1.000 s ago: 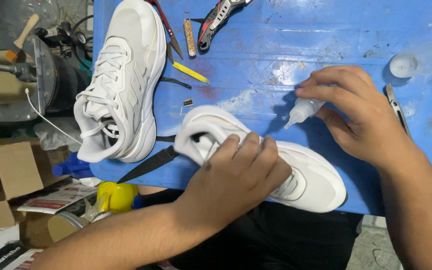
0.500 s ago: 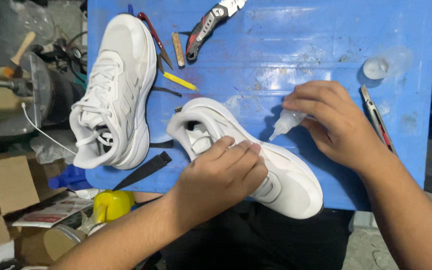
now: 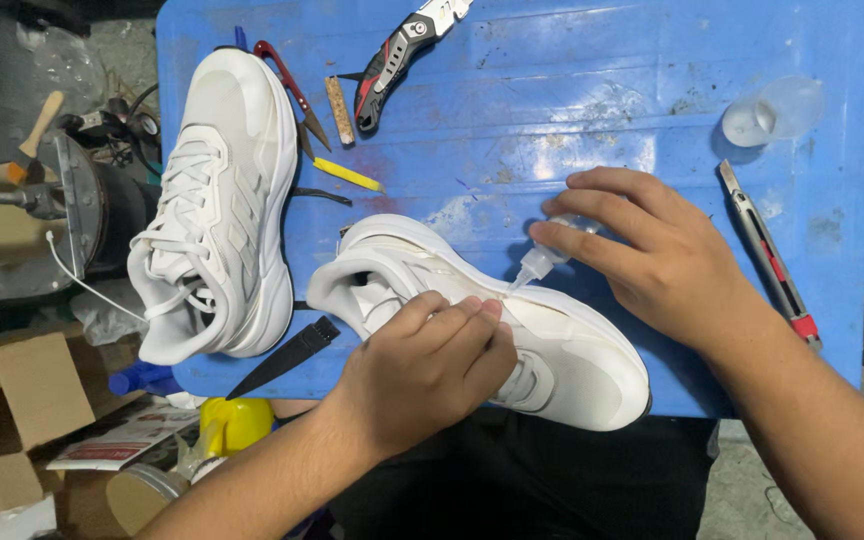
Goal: The person applies a liquid from a small bottle into the sole of a white sneaker, then presses the sole together with their hands. They repeat this process on different sections of the shoe, wiping the area with a white cloth between applications.
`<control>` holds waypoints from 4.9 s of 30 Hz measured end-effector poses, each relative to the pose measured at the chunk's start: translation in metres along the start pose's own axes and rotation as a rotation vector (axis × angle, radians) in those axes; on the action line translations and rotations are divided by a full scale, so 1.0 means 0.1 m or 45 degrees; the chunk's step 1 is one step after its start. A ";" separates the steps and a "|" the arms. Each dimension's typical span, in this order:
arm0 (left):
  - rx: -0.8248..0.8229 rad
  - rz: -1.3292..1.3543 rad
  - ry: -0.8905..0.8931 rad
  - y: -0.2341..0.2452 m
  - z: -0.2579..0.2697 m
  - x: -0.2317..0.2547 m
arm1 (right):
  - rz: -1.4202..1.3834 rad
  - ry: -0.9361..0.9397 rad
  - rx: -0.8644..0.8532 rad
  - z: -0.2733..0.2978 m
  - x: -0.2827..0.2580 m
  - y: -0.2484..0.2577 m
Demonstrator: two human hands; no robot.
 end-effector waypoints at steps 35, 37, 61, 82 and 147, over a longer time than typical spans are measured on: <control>-0.052 0.036 0.055 -0.02 0.01 0.00 | -0.708 -0.342 0.045 0.14 0.37 -0.17; -0.088 0.017 0.112 -0.01 -0.01 0.01 | -0.829 -0.385 0.053 0.15 0.42 -0.22; 0.018 -0.155 0.139 -0.03 0.12 -0.01 | -0.111 -1.189 -0.246 1.28 0.34 0.26; 0.034 -0.075 0.157 -0.08 0.19 -0.03 | 0.156 -0.311 -0.720 0.07 -0.35 0.04; 0.049 -0.143 0.243 -0.08 0.19 -0.02 | 0.008 -0.193 -0.453 -0.01 -0.33 0.14</control>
Point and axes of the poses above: each hand's wrist, its own z-axis away from the middle knuckle, its own y-axis out of the back of the hand, x = y × z, the point moved 7 cm from there along -z, towards the middle knuckle, and after that the axes turned 10 degrees about -x, right-handed, at the moved point
